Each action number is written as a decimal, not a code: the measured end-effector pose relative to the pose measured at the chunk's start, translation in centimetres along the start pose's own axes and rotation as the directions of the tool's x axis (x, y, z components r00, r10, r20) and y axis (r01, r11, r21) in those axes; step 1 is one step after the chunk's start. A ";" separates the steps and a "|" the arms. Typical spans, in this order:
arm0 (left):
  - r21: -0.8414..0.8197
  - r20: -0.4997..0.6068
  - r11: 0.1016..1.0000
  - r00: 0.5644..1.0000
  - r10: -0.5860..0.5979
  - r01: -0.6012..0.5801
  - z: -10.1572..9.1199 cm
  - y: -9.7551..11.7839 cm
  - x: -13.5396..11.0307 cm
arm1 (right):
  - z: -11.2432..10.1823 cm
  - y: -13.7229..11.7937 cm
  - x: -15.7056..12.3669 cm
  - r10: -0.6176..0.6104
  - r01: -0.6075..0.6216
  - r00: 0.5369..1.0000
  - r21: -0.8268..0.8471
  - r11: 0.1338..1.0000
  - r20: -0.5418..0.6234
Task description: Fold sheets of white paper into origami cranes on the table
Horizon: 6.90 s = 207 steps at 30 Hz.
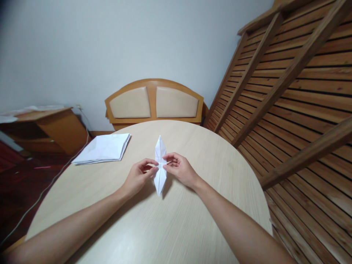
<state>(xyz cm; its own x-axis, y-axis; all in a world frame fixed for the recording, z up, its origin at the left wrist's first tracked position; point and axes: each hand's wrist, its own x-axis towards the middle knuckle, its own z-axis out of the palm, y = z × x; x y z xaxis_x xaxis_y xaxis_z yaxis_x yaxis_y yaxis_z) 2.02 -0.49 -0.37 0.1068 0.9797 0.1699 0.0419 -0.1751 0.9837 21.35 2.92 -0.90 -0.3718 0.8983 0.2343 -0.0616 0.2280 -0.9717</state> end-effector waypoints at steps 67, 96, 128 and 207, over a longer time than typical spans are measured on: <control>0.259 0.101 0.957 0.989 0.111 -0.133 -0.9 -0.4 0.3 | -0.4 -0.5 -0.6 -0.264 0.215 0.964 -0.482 0.849 -0.035; -0.123 0.119 0.980 0.983 -0.141 0.156 -0.4 -1.1 0.7 | 0.7 0.6 0.1 0.014 -0.012 0.997 0.023 1.000 -0.073; 0.108 0.031 0.986 0.991 0.127 -0.130 -0.6 -0.3 0.3 | 0.2 0.4 -0.1 -0.155 0.163 0.985 -0.123 0.979 0.071; 0.317 0.056 0.928 0.980 0.189 -0.197 -0.7 0.0 0.1 | 0.7 -1.0 -0.5 -0.274 0.253 0.961 -0.497 0.830 0.032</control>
<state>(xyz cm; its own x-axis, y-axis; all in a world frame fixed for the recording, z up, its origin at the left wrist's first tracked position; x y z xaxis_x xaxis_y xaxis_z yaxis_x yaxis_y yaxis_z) 1.31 -0.29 -0.33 0.1687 0.9218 0.3490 0.3331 -0.3866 0.8600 20.94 1.96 -0.05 -0.3706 0.7888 0.4903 0.3154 0.6035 -0.7324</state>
